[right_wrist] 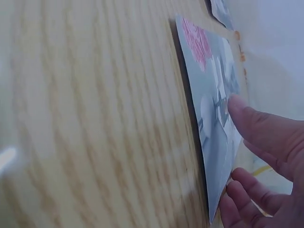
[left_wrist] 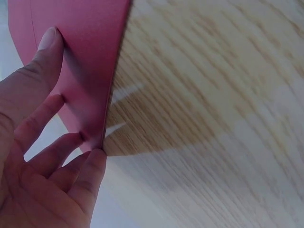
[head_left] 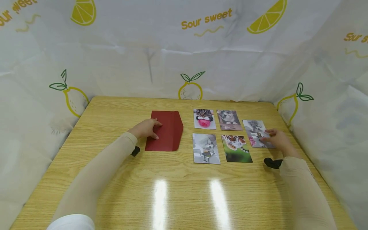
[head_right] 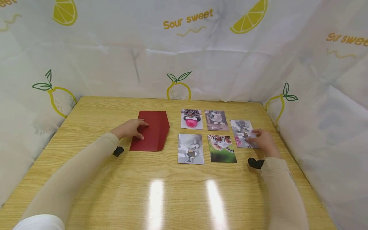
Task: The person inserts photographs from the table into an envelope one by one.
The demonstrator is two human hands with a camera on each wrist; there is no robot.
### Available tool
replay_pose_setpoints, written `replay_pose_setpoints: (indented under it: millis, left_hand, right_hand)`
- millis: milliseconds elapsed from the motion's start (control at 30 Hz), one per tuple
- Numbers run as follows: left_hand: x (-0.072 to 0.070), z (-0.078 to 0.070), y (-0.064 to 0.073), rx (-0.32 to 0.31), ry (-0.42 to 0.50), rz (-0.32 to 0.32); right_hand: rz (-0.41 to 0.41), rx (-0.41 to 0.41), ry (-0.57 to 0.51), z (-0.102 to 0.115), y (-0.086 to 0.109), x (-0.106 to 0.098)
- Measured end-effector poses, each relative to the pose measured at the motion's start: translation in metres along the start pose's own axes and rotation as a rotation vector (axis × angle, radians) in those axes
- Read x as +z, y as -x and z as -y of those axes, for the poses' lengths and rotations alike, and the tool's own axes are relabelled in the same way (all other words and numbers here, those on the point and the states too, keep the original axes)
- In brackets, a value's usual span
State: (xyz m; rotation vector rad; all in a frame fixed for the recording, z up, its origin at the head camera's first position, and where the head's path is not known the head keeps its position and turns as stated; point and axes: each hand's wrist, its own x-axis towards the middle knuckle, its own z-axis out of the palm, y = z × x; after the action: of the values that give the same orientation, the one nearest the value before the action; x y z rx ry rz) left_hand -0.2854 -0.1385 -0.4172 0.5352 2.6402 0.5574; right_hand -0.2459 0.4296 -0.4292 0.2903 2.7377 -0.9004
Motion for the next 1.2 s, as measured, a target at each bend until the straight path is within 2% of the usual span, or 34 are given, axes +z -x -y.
replay_pose_setpoints:
  millis: [333, 500, 633, 833, 967, 1200]
  left_hand:
    - [0.000, 0.000, 0.000, -0.007, -0.009, -0.005]
    - [0.000, 0.001, 0.001, -0.011, -0.004, -0.003]
    - [0.001, 0.000, 0.003, -0.010, 0.001, -0.004]
    - [0.001, -0.002, 0.003, -0.004, 0.009, -0.005]
    - [0.001, -0.002, 0.003, -0.004, 0.006, -0.005]
    - [0.000, -0.002, 0.004, -0.014, 0.014, -0.005]
  right_hand:
    - [-0.050, 0.090, -0.124, 0.011, -0.001, 0.006]
    - [-0.069, 0.115, -0.141, 0.019, 0.001, 0.008]
    - [-0.059, 0.170, -0.140, 0.022, 0.000, 0.007]
    - [-0.048, 0.219, -0.219, 0.022, -0.003, 0.006]
    - [-0.089, 0.219, -0.277, 0.024, 0.001, 0.007]
    - [-0.130, 0.127, -0.286, 0.018, 0.008, 0.007]
